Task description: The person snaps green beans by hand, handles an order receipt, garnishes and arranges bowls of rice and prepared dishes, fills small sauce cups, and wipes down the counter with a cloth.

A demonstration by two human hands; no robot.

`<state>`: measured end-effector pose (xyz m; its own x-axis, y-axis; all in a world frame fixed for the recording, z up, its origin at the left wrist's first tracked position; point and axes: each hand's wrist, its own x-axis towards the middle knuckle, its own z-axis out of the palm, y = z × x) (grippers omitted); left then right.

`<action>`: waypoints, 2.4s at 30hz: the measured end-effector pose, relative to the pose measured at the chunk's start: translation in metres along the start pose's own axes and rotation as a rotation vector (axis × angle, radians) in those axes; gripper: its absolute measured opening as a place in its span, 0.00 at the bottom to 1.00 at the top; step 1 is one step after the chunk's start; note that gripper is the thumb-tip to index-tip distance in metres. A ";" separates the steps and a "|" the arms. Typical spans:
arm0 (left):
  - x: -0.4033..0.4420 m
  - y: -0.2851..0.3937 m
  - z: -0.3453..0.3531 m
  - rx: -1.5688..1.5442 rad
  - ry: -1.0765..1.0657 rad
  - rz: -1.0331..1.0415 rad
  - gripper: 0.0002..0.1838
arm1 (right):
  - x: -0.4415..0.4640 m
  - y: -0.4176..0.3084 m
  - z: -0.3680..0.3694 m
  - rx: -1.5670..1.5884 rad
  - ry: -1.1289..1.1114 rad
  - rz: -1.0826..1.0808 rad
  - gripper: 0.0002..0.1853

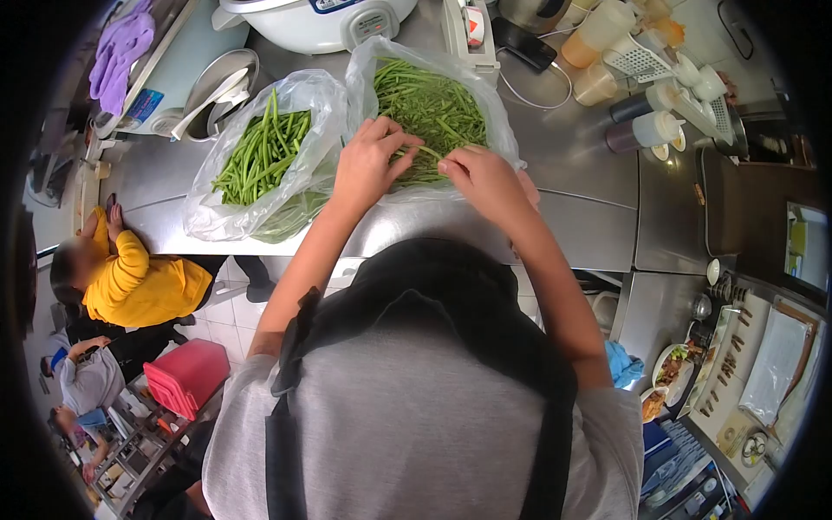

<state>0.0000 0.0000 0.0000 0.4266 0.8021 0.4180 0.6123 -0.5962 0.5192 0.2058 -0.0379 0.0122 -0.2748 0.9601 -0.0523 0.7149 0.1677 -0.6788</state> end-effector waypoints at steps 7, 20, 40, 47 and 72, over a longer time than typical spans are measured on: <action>0.001 0.004 -0.011 0.015 -0.003 0.068 0.07 | 0.007 -0.016 0.007 0.073 0.129 -0.082 0.10; -0.012 -0.005 0.031 -0.881 0.106 -0.514 0.11 | 0.019 -0.008 0.026 1.380 0.039 0.290 0.10; -0.006 0.014 0.003 -0.695 0.253 -0.498 0.08 | 0.029 -0.001 0.032 1.568 -0.019 0.466 0.16; -0.008 0.015 -0.084 -0.295 0.714 -0.411 0.07 | 0.038 0.019 0.028 0.345 0.215 0.056 0.15; 0.048 0.032 0.066 0.142 -0.278 0.132 0.11 | -0.320 0.232 0.273 0.857 0.200 1.437 0.13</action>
<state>0.0841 0.0212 -0.0130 0.6613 0.7088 0.2455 0.6181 -0.7003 0.3571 0.2845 -0.3676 -0.3284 0.3712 0.2384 -0.8974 -0.2533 -0.9038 -0.3449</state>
